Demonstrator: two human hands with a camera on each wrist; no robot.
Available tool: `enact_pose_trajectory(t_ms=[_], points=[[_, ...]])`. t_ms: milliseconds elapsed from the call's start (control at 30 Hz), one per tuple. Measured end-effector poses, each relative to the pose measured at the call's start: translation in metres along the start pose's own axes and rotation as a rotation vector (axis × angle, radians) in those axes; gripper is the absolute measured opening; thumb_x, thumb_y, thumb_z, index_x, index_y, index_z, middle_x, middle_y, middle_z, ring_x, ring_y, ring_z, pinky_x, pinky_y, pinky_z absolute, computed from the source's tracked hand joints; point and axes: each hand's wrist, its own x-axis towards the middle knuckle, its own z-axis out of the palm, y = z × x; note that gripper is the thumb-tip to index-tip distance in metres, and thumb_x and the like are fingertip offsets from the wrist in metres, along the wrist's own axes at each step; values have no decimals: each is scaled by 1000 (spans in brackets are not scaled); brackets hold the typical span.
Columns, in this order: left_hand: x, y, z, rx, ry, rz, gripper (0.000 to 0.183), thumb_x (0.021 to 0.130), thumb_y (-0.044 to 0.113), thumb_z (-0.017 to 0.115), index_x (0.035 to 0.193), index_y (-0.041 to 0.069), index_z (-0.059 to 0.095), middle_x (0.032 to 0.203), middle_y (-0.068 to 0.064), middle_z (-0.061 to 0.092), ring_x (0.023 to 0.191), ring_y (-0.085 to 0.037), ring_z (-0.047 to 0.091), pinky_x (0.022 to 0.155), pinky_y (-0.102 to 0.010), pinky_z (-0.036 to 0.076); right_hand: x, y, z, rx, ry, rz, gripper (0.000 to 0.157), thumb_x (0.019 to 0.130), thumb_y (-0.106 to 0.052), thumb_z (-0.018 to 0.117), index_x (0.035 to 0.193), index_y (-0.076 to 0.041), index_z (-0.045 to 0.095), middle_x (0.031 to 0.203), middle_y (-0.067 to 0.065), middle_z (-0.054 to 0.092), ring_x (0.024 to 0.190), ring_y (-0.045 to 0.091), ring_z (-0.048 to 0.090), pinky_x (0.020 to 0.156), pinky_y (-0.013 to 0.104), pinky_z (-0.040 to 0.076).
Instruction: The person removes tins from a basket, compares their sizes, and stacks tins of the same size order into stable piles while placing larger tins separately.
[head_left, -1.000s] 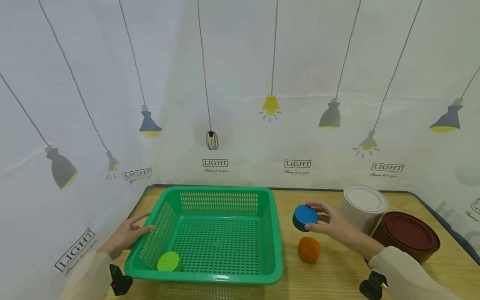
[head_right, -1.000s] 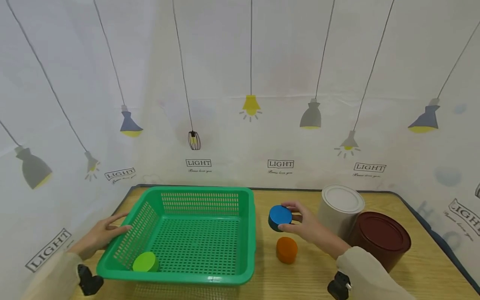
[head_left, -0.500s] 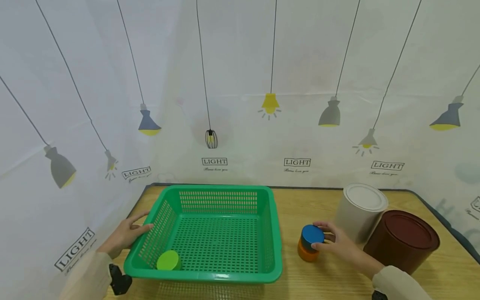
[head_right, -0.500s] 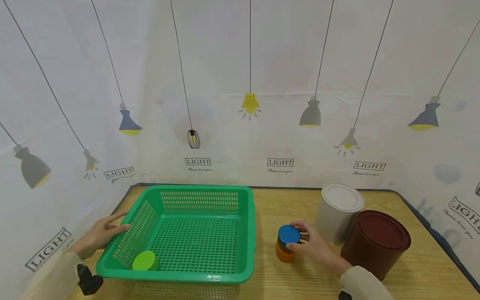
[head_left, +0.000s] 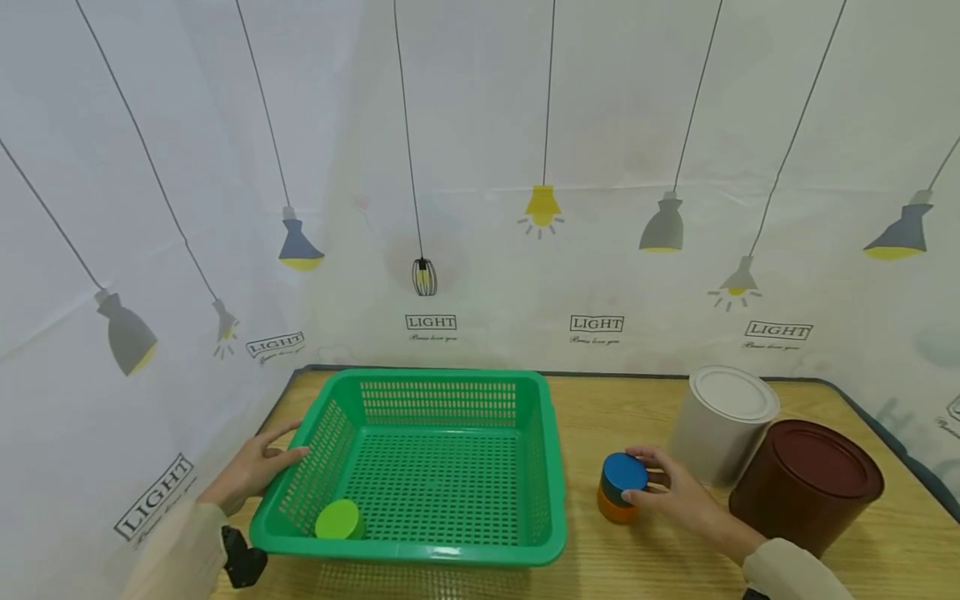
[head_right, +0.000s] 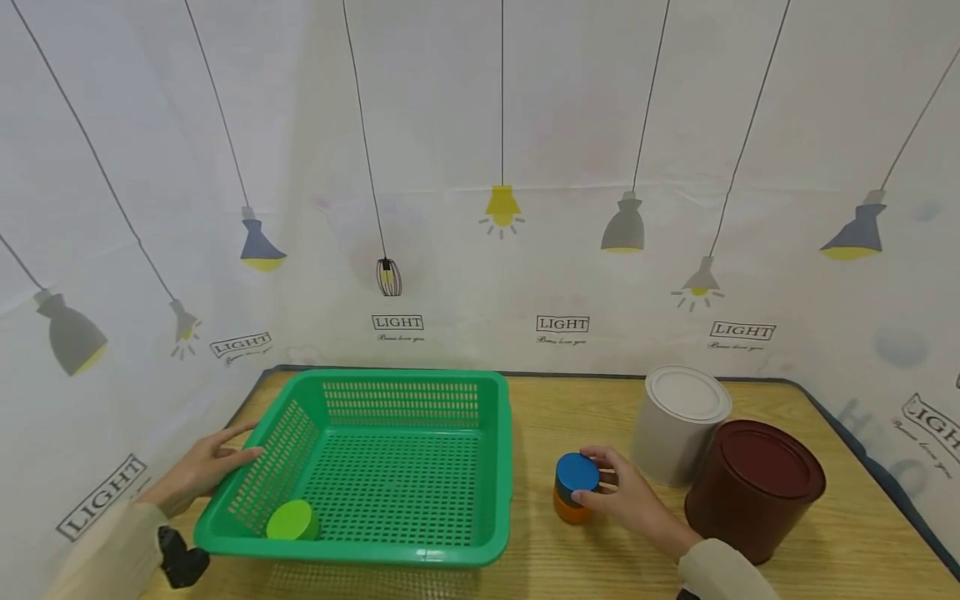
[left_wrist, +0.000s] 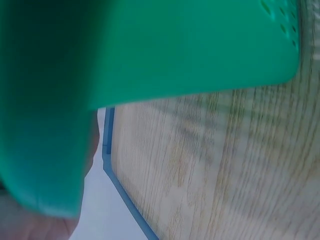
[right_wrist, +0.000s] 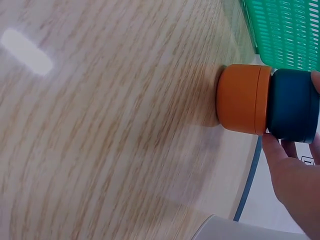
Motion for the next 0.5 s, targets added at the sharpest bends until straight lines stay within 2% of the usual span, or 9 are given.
enact_pose_trajectory(t_ms=[267,500], points=[[-1,1,0,-9,-8,2,67,89,26,53,141,4,16,89,-15,61,70,-26,63,58,-40,53,0,0,-2,9,-14,10,67,78,-14,69,129,7,32,128,32,33,112,44,41,87,45,43],[-1,2,0,-1,-5,2,66,90,24,53,141,3,17,88,-14,61,69,-26,63,57,-40,53,-1,-4,-5,-29,-24,-2,71,77,-14,69,132,4,28,126,34,34,112,46,39,88,49,41]])
